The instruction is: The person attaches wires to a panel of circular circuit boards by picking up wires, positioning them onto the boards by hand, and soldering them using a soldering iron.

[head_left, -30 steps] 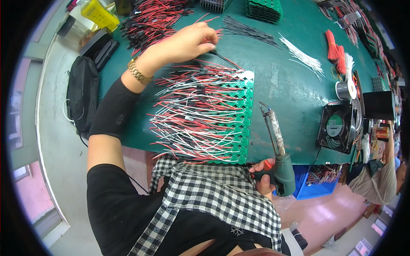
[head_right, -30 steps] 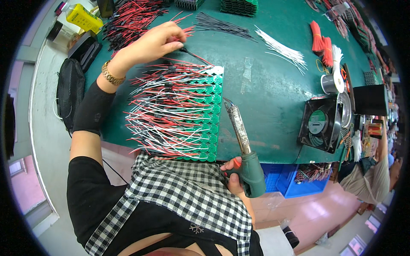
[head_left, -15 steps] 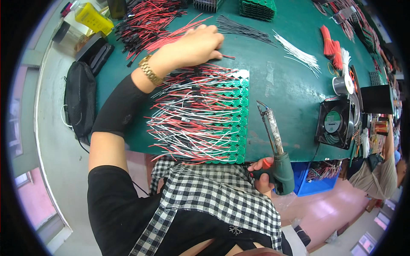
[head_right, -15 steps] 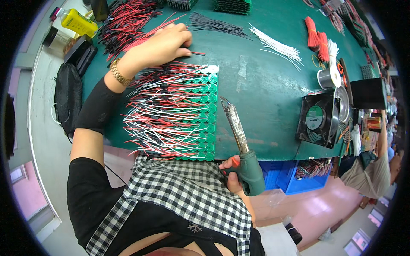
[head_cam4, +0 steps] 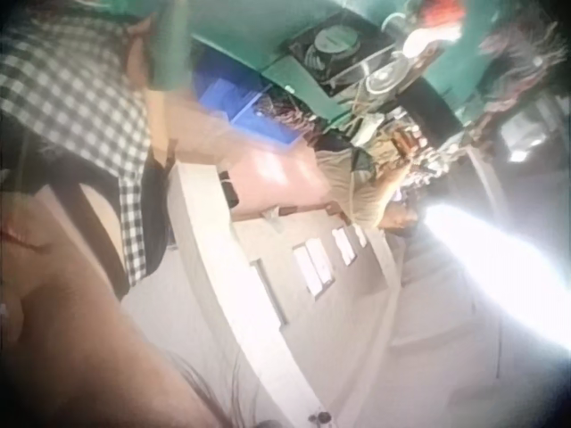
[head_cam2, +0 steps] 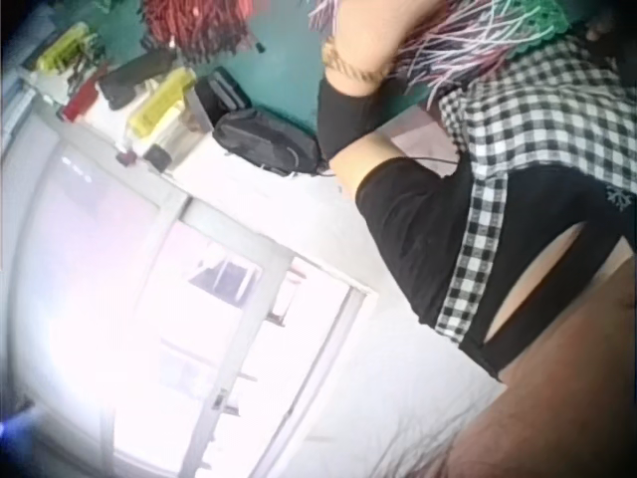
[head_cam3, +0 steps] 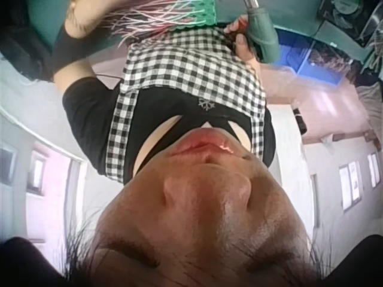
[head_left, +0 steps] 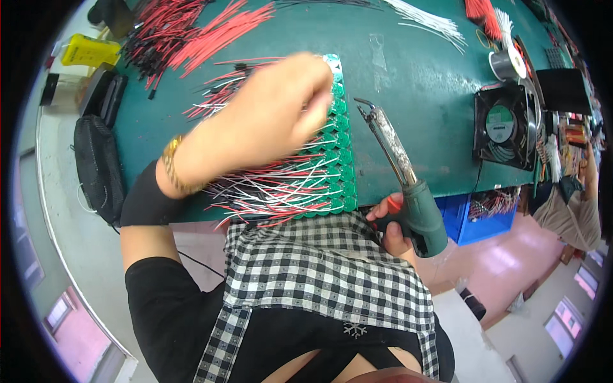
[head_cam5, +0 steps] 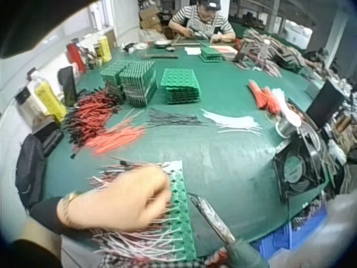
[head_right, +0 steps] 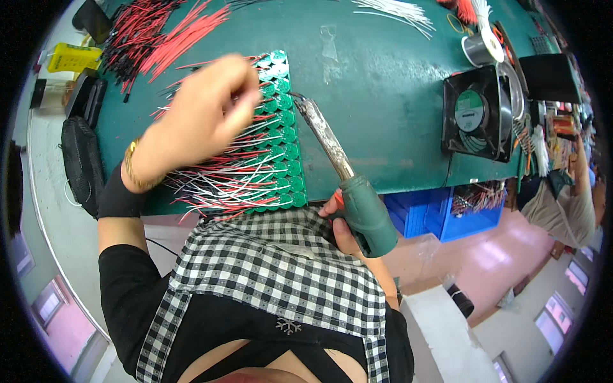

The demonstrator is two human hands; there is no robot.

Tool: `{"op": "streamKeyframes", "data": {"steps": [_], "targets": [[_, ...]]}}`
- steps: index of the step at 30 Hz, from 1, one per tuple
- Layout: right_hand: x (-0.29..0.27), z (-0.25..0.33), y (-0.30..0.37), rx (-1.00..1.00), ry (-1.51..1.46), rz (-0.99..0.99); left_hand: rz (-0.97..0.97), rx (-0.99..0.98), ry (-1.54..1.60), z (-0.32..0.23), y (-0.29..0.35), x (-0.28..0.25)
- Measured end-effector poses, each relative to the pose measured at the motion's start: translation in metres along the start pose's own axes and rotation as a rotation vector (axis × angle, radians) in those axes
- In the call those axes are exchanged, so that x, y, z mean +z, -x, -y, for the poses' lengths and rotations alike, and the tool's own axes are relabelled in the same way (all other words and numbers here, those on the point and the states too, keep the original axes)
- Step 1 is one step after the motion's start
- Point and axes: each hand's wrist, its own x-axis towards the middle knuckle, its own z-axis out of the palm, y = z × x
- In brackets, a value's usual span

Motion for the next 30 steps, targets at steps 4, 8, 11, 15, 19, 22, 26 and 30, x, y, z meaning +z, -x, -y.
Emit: {"op": "streamKeyframes", "data": {"steps": [4,8,11,15,19,22,26,30], "targets": [[-0.005,-0.012,0.002,0.036,0.037,0.018,0.090,-0.076,0.288,-0.012,0.032,0.031],[-0.014,-0.027,-0.002,0.035,0.043,0.016,0.051,-0.122,-0.019,0.006,0.043,0.062],[-0.018,-0.032,-0.003,0.102,0.098,0.033,0.077,-0.147,-0.077,0.015,0.049,0.074],[-0.018,-0.032,0.001,0.149,0.210,0.014,0.086,-0.085,-0.069,0.030,0.055,0.082],[-0.011,-0.011,0.005,0.194,0.274,-0.041,0.012,-0.108,-0.016,0.033,0.049,0.083],[-0.024,-0.014,0.014,0.214,0.190,0.059,-0.012,-0.175,-0.016,0.031,0.045,0.080],[-0.033,-0.013,0.018,0.220,0.193,0.176,0.005,-0.162,-0.053,0.033,0.051,0.083],[-0.038,-0.020,0.021,0.219,0.360,0.284,-0.004,-0.168,-0.064,0.034,0.053,0.085]]}}
